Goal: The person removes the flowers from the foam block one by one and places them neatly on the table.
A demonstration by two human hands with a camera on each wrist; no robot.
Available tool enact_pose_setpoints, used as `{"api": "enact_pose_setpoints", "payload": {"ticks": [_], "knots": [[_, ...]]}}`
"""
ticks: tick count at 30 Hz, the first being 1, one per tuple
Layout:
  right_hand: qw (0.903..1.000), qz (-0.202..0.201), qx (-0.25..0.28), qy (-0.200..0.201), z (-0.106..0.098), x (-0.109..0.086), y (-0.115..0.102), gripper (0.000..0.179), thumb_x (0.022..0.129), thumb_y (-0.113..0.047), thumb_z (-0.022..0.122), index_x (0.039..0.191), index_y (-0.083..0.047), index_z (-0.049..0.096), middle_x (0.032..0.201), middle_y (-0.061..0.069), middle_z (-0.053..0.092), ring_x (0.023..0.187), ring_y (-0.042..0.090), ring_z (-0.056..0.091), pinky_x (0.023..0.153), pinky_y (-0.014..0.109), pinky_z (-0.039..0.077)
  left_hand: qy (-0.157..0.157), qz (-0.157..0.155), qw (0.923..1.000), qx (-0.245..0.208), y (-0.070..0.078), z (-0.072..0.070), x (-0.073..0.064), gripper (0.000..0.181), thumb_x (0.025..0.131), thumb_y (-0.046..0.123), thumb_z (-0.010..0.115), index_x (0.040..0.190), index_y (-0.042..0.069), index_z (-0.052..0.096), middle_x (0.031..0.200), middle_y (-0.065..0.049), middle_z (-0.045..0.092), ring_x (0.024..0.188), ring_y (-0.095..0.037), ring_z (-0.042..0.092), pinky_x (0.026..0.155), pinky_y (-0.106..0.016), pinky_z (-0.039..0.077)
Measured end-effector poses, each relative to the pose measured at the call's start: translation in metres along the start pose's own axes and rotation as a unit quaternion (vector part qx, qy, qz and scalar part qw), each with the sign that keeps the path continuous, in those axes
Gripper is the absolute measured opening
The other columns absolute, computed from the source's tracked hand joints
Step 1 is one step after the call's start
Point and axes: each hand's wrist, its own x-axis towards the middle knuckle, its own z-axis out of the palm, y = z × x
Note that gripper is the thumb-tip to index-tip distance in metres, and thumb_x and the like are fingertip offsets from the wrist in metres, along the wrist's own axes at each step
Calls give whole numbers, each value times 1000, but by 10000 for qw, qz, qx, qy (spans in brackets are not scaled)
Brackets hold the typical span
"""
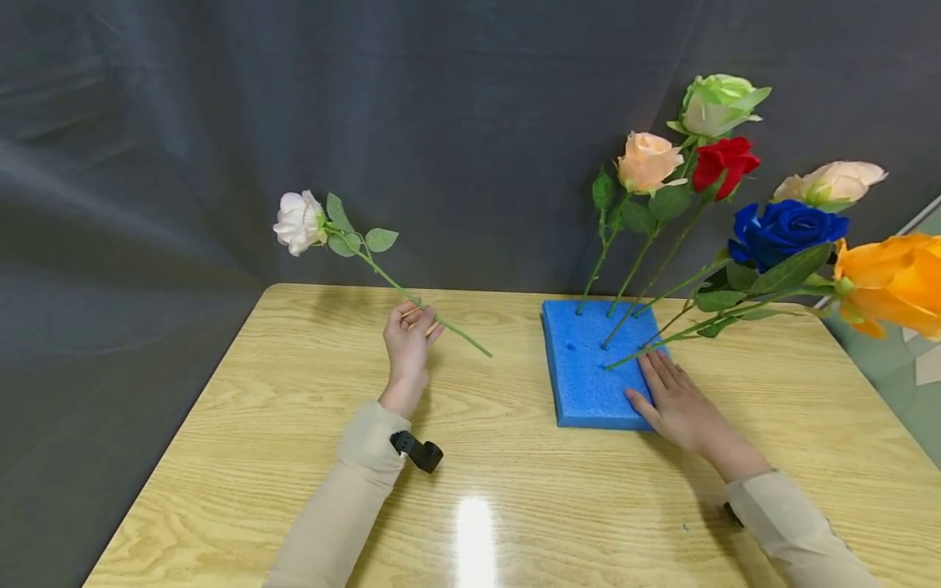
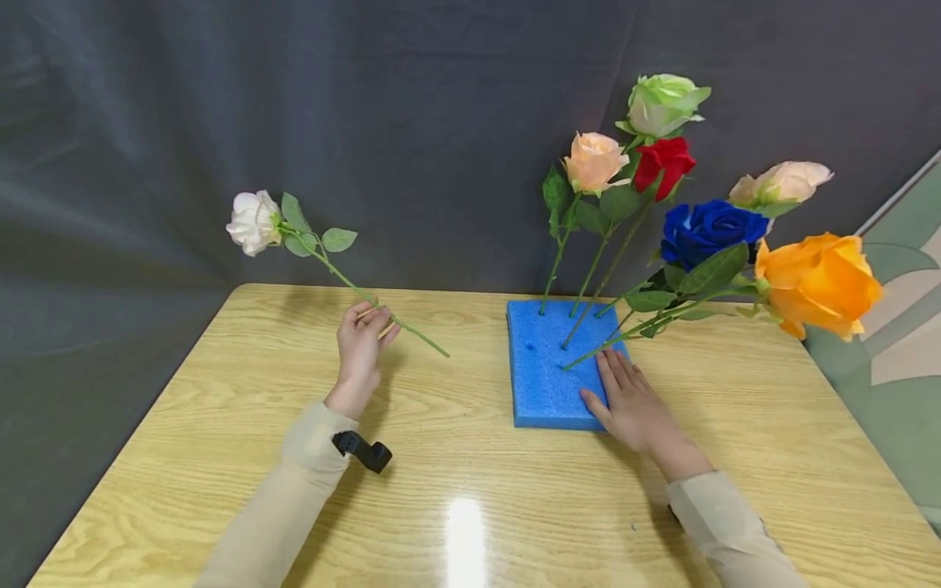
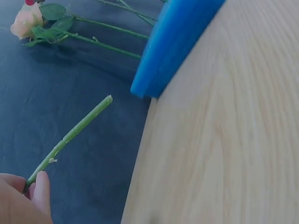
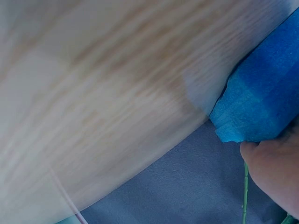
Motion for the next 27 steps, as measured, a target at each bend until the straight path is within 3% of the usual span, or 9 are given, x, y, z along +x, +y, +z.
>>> {"api": "enact_pose_setpoints", "payload": {"ticks": [5,10,19,27], "knots": [[10000,15,14,-15,-1,0,0,79,102,-49,31,150,7,5,156,33,2,145,47,-2,117,62,7,-29,-113,9994,328,1,-19,4,22,95,2,54,116,1,47,96,0,48,89,-11,57,79,-18,57],[10000,9,-15,4,0,1,0,79,102,-49,31,150,8,6,156,33,3,145,47,0,116,63,8,-171,-266,9953,919,2,-42,7,36,97,6,53,130,-4,41,102,0,48,94,-9,56,82,-16,56],[10000,46,17,-3,0,0,0,79,102,-50,31,151,7,6,156,33,3,145,47,-1,117,62,8,-457,-538,9805,1837,7,-85,10,43,98,9,51,138,-2,40,110,0,46,91,-1,55,85,-15,55],[10000,37,-44,36,0,1,0,77,102,-48,33,151,7,8,156,33,4,145,47,1,116,63,9,-571,-648,9662,2428,22,-113,7,45,100,15,49,142,3,39,111,3,46,92,3,53,81,-9,52]]}}
